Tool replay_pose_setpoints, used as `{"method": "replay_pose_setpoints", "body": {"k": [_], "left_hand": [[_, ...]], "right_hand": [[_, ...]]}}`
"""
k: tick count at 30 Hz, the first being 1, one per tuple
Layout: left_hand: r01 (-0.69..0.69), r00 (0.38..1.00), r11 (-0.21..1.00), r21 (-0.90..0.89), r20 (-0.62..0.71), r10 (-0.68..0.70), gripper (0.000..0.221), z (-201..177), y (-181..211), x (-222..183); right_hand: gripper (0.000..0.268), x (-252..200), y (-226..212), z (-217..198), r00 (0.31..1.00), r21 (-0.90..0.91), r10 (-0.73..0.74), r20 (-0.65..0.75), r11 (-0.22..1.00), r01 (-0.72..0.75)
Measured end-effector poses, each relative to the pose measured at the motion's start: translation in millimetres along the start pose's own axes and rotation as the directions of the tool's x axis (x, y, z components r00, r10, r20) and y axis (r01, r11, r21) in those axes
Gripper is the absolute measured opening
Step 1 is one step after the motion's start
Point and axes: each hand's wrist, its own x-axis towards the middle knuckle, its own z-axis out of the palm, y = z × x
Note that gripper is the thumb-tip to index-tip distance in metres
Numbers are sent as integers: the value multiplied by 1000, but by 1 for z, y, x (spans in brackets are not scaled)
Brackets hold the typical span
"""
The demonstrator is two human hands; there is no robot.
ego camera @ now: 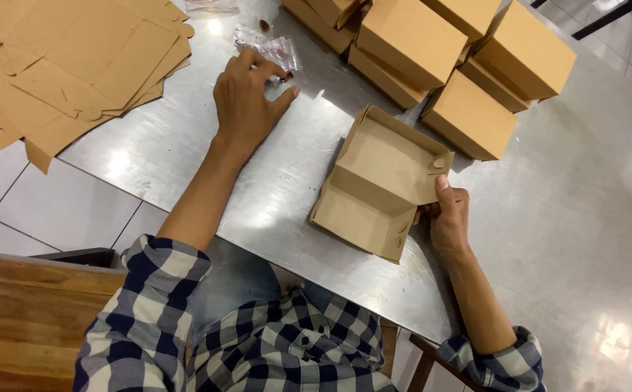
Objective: Assembling cardboard boxes by folding templates and placing small plastic bags containing parts inside.
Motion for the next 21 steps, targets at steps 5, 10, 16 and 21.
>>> {"method": "replay_pose_setpoints", "body": {"k": [5,10,16,21], "left_hand": [[-100,995,992,-72,17,102,20,-8,8,-7],[-142,990,988,-66,17,143,28,-12,13,-10],[-145,985,989,25,94,142,25,-18,20,-8],[-126,987,992,4,106,125,16,-20,24,-9]], "right_hand": [[64,-2,-6,3,999,1,-17,30,1000,17],[65,-1,-6,-1,998,-43,-20,66,999,23],[71,-7,-14,1,996,-114,-25,90,993,36],[60,-4,23,-7,992,59,-116,49,992,113]]}}
